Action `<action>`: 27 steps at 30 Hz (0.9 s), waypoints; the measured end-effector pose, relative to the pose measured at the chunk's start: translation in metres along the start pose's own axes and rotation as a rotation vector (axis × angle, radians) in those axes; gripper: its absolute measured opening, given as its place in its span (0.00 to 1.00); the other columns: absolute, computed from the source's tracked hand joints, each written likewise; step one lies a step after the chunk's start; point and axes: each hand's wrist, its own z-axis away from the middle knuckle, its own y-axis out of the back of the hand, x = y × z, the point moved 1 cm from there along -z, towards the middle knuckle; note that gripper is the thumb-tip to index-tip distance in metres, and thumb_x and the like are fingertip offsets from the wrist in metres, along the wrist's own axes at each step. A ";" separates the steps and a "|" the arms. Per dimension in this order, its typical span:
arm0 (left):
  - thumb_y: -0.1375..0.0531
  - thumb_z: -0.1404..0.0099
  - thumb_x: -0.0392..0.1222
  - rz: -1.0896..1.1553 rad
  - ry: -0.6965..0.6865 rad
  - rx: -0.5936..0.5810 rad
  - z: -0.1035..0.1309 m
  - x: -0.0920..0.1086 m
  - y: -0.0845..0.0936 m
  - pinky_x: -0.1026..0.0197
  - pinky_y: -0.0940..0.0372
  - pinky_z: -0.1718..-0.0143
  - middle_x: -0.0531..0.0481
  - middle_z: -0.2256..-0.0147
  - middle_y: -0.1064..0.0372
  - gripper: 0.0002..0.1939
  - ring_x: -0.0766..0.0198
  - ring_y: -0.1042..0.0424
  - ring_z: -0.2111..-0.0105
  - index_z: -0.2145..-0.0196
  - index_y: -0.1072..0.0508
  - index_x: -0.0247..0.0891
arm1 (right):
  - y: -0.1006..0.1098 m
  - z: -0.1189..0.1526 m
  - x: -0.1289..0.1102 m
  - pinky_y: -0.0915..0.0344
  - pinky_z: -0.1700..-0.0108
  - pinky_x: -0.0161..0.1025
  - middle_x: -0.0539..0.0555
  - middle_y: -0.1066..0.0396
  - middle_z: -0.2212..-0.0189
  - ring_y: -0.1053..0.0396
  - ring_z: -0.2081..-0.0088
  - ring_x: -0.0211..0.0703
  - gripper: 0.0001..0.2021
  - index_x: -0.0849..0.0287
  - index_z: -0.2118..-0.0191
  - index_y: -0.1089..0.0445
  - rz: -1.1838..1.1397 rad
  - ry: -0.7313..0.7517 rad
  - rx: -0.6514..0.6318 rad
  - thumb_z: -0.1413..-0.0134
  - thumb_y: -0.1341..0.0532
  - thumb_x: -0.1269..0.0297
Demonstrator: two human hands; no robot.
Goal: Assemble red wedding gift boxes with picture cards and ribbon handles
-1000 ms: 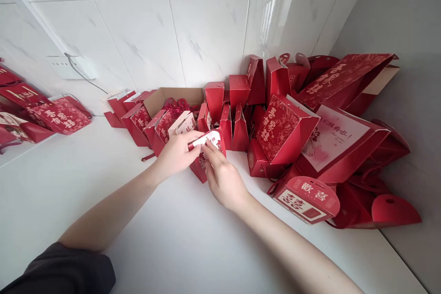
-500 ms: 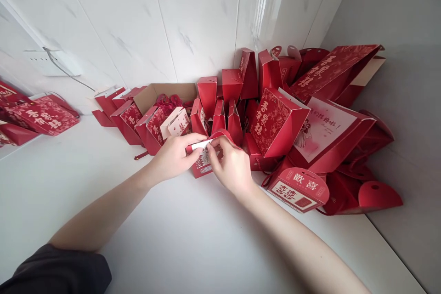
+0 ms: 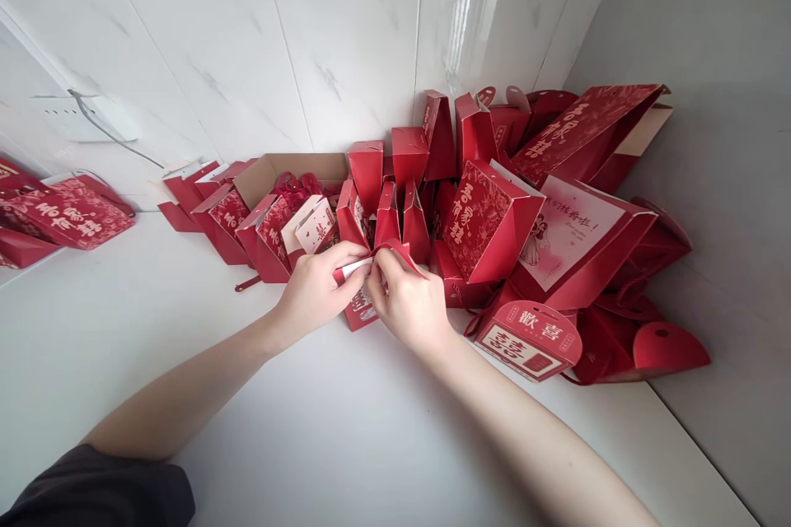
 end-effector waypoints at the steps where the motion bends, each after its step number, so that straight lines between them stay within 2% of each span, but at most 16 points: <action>1: 0.43 0.32 0.43 0.003 0.000 0.007 0.000 0.000 -0.001 0.63 0.34 0.66 0.54 0.66 0.21 0.09 0.63 0.24 0.72 0.57 0.25 0.42 | -0.001 0.000 0.001 0.47 0.75 0.33 0.50 0.28 0.70 0.33 0.76 0.35 0.08 0.57 0.68 0.35 0.023 0.024 0.011 0.36 0.47 0.66; 6: 0.42 0.34 0.43 0.013 0.003 0.052 0.000 -0.004 -0.007 0.62 0.32 0.63 0.53 0.65 0.21 0.09 0.62 0.23 0.69 0.58 0.23 0.42 | -0.004 0.001 0.005 0.46 0.74 0.36 0.51 0.31 0.74 0.36 0.76 0.37 0.12 0.57 0.71 0.34 0.136 0.128 0.054 0.35 0.48 0.67; 9: 0.41 0.34 0.43 0.041 0.011 0.055 -0.006 -0.012 -0.007 0.61 0.32 0.62 0.52 0.66 0.21 0.10 0.62 0.23 0.68 0.59 0.22 0.41 | -0.005 -0.003 0.012 0.41 0.70 0.36 0.53 0.28 0.70 0.33 0.72 0.40 0.11 0.56 0.67 0.31 -0.004 0.116 -0.011 0.35 0.48 0.66; 11: 0.41 0.34 0.43 0.107 0.015 0.022 -0.012 -0.020 -0.005 0.62 0.32 0.64 0.51 0.67 0.21 0.10 0.62 0.24 0.68 0.60 0.22 0.39 | -0.002 -0.009 0.019 0.36 0.66 0.36 0.55 0.26 0.65 0.29 0.67 0.41 0.09 0.57 0.62 0.29 -0.265 0.041 -0.116 0.36 0.47 0.65; 13: 0.41 0.34 0.44 0.193 0.004 -0.043 -0.019 -0.028 -0.001 0.62 0.32 0.65 0.51 0.66 0.21 0.10 0.63 0.24 0.67 0.61 0.22 0.37 | 0.004 -0.017 0.027 0.32 0.61 0.37 0.54 0.25 0.63 0.27 0.64 0.42 0.09 0.58 0.61 0.28 -0.578 -0.104 -0.249 0.37 0.46 0.64; 16: 0.40 0.35 0.43 0.277 -0.020 -0.114 -0.027 -0.036 0.003 0.61 0.31 0.62 0.49 0.63 0.21 0.10 0.61 0.24 0.64 0.61 0.22 0.36 | 0.018 -0.026 0.035 0.32 0.63 0.36 0.55 0.24 0.64 0.27 0.66 0.40 0.13 0.61 0.58 0.27 -0.973 -0.351 -0.454 0.36 0.47 0.62; 18: 0.40 0.35 0.43 0.297 -0.036 -0.139 -0.029 -0.038 0.004 0.60 0.30 0.60 0.48 0.62 0.21 0.11 0.60 0.23 0.62 0.60 0.22 0.36 | 0.026 -0.028 0.033 0.36 0.69 0.34 0.56 0.24 0.63 0.30 0.71 0.36 0.17 0.61 0.58 0.26 -1.094 -0.399 -0.583 0.34 0.49 0.57; 20: 0.41 0.34 0.45 0.294 -0.056 -0.157 -0.029 -0.039 0.004 0.58 0.30 0.59 0.47 0.62 0.21 0.11 0.59 0.23 0.62 0.60 0.22 0.36 | 0.030 -0.027 0.028 0.37 0.70 0.34 0.53 0.25 0.66 0.32 0.73 0.35 0.14 0.60 0.61 0.26 -1.085 -0.380 -0.669 0.38 0.42 0.55; 23: 0.41 0.34 0.46 0.275 -0.072 -0.171 -0.029 -0.038 0.004 0.57 0.30 0.57 0.47 0.62 0.21 0.12 0.59 0.24 0.61 0.61 0.23 0.36 | 0.028 -0.023 0.021 0.34 0.68 0.35 0.49 0.29 0.73 0.34 0.74 0.35 0.09 0.59 0.67 0.27 -1.043 -0.345 -0.668 0.45 0.35 0.58; 25: 0.40 0.34 0.46 0.274 -0.079 -0.176 -0.030 -0.038 0.004 0.58 0.30 0.57 0.47 0.61 0.21 0.12 0.59 0.23 0.61 0.60 0.22 0.37 | 0.026 -0.021 0.018 0.32 0.67 0.37 0.48 0.30 0.74 0.33 0.73 0.36 0.08 0.59 0.69 0.28 -1.022 -0.329 -0.607 0.45 0.37 0.60; 27: 0.40 0.34 0.47 0.281 -0.081 -0.186 -0.030 -0.038 0.004 0.58 0.30 0.57 0.47 0.61 0.21 0.12 0.58 0.23 0.60 0.59 0.22 0.37 | 0.026 -0.021 0.016 0.30 0.64 0.38 0.50 0.27 0.70 0.30 0.70 0.38 0.05 0.58 0.67 0.29 -1.010 -0.320 -0.567 0.43 0.40 0.63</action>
